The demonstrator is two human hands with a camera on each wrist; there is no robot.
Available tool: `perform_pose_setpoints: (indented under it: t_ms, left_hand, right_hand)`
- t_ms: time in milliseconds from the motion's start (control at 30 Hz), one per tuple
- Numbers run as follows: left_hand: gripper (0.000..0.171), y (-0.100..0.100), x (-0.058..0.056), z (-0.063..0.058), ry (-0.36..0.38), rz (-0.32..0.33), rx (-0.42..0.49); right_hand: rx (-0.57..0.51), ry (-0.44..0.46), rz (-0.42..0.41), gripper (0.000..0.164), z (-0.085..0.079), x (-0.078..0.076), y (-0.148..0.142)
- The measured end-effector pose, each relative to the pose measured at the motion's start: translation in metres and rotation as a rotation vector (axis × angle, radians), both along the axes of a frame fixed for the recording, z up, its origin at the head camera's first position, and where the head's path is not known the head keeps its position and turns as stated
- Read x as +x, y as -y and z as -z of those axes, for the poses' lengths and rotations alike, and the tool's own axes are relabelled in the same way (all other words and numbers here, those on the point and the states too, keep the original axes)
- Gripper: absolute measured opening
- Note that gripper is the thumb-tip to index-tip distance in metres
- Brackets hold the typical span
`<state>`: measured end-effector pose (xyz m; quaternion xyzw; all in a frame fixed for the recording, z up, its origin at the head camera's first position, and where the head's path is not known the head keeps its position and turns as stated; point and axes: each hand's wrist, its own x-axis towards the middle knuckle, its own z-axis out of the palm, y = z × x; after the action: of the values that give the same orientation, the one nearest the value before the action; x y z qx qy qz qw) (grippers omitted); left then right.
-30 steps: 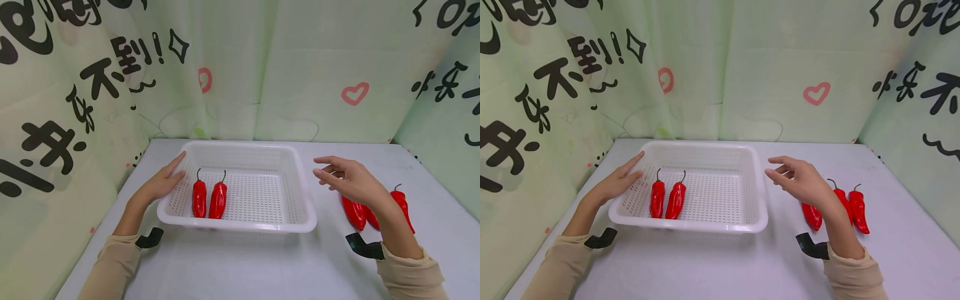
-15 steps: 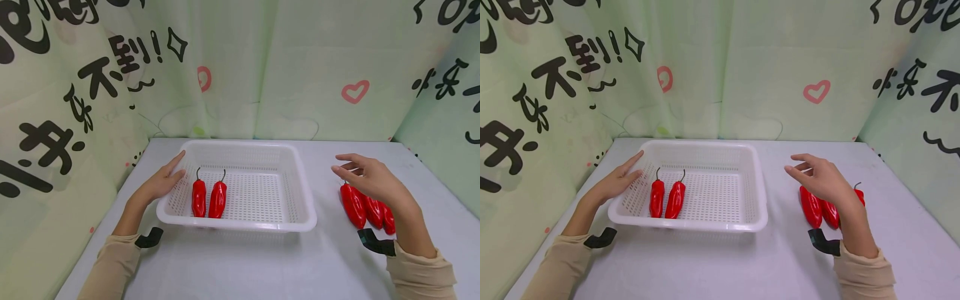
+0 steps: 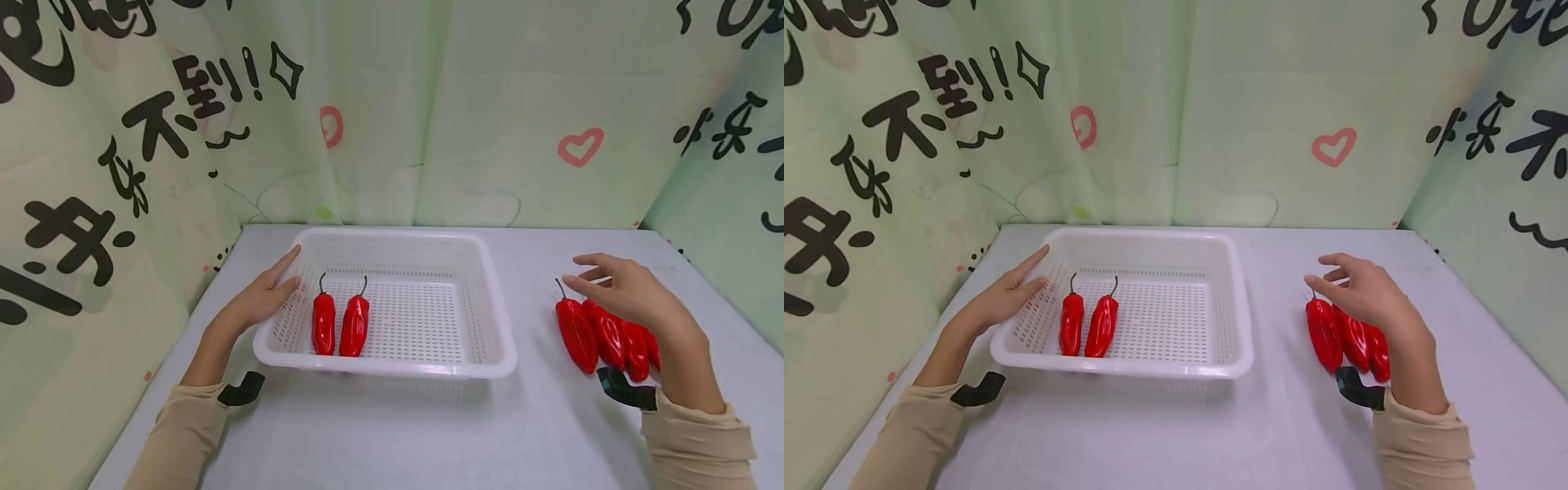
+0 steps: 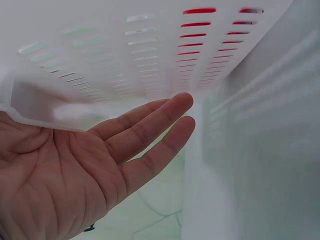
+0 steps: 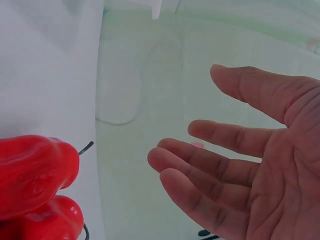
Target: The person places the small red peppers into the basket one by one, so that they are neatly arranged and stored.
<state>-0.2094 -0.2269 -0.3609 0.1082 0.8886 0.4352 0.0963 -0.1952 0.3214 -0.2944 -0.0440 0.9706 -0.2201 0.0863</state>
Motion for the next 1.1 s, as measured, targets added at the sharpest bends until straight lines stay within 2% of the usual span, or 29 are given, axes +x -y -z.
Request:
perform_pose_setpoints:
  t_ms: [567,933,1100]
  left_hand:
    - [0.070,0.000,0.001,-0.002,-0.004,0.011,0.001]
    - [0.070,0.000,0.002,-0.002,-0.005,0.011,0.008]
    - [0.070,0.002,0.000,0.001,-0.001,0.002,0.007]
  right_hand:
    - [-0.002,0.130,0.010,0.081,0.019,-0.014,-0.019]
    - [0.003,0.161,0.032,0.077,0.032,-0.020,-0.017]
    - [0.004,0.186,0.037,0.080,0.035,-0.021,-0.015]
